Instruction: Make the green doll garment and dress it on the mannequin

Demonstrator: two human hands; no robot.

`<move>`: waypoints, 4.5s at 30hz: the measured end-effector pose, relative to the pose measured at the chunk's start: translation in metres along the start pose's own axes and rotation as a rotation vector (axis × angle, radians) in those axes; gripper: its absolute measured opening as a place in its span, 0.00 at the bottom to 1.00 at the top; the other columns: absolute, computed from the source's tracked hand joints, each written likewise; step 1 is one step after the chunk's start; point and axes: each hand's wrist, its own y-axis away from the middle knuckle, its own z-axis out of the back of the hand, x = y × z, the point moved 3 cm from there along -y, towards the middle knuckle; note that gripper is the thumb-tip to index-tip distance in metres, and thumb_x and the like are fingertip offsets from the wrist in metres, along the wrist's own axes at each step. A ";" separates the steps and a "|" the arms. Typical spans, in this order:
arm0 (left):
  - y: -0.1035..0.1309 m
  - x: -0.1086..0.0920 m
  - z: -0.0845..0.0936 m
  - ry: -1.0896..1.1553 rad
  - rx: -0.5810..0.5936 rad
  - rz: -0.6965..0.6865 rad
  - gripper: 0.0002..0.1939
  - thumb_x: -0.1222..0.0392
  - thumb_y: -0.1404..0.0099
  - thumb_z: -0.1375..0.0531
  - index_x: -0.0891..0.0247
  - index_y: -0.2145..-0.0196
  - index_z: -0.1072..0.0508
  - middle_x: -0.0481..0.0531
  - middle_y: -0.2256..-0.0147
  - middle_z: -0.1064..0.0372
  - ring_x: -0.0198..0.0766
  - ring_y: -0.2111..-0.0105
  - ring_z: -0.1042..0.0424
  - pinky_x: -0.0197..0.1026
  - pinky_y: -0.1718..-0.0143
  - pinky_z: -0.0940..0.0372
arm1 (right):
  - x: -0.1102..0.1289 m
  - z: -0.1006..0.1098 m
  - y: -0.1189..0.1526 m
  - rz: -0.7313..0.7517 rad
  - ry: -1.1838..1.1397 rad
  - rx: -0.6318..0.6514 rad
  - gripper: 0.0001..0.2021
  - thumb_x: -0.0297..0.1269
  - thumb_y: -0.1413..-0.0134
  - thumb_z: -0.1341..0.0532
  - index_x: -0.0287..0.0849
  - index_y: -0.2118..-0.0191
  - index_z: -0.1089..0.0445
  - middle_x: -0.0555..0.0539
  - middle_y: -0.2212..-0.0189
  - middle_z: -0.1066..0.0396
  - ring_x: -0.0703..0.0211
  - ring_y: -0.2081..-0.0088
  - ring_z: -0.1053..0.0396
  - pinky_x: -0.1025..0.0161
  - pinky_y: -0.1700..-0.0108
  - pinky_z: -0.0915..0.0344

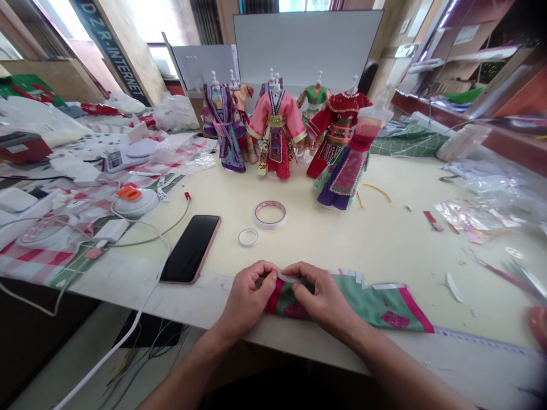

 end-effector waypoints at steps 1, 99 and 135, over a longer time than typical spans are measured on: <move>0.000 -0.001 0.000 0.013 -0.011 0.005 0.08 0.59 0.39 0.47 0.65 0.72 0.32 0.45 0.77 0.38 0.31 0.76 0.40 0.32 0.73 0.43 | 0.001 0.001 0.000 -0.011 -0.001 -0.002 0.11 0.25 0.54 0.46 0.40 0.67 0.29 0.49 0.70 0.28 0.60 0.67 0.34 0.65 0.64 0.39; -0.006 -0.022 -0.003 -0.359 0.221 -0.169 0.09 0.64 0.42 0.46 0.64 0.79 0.38 0.44 0.79 0.43 0.31 0.76 0.45 0.34 0.75 0.49 | 0.010 0.011 0.002 0.636 0.536 -0.113 0.09 0.26 0.47 0.47 0.40 0.74 0.34 0.47 0.76 0.34 0.59 0.70 0.40 0.58 0.65 0.42; -0.013 -0.006 -0.003 0.084 0.412 0.117 0.07 0.60 0.44 0.42 0.66 0.76 0.34 0.43 0.80 0.45 0.29 0.78 0.47 0.33 0.76 0.51 | 0.011 0.013 0.007 0.562 0.419 -0.121 0.05 0.26 0.51 0.45 0.42 0.73 0.36 0.48 0.76 0.34 0.59 0.70 0.39 0.59 0.65 0.42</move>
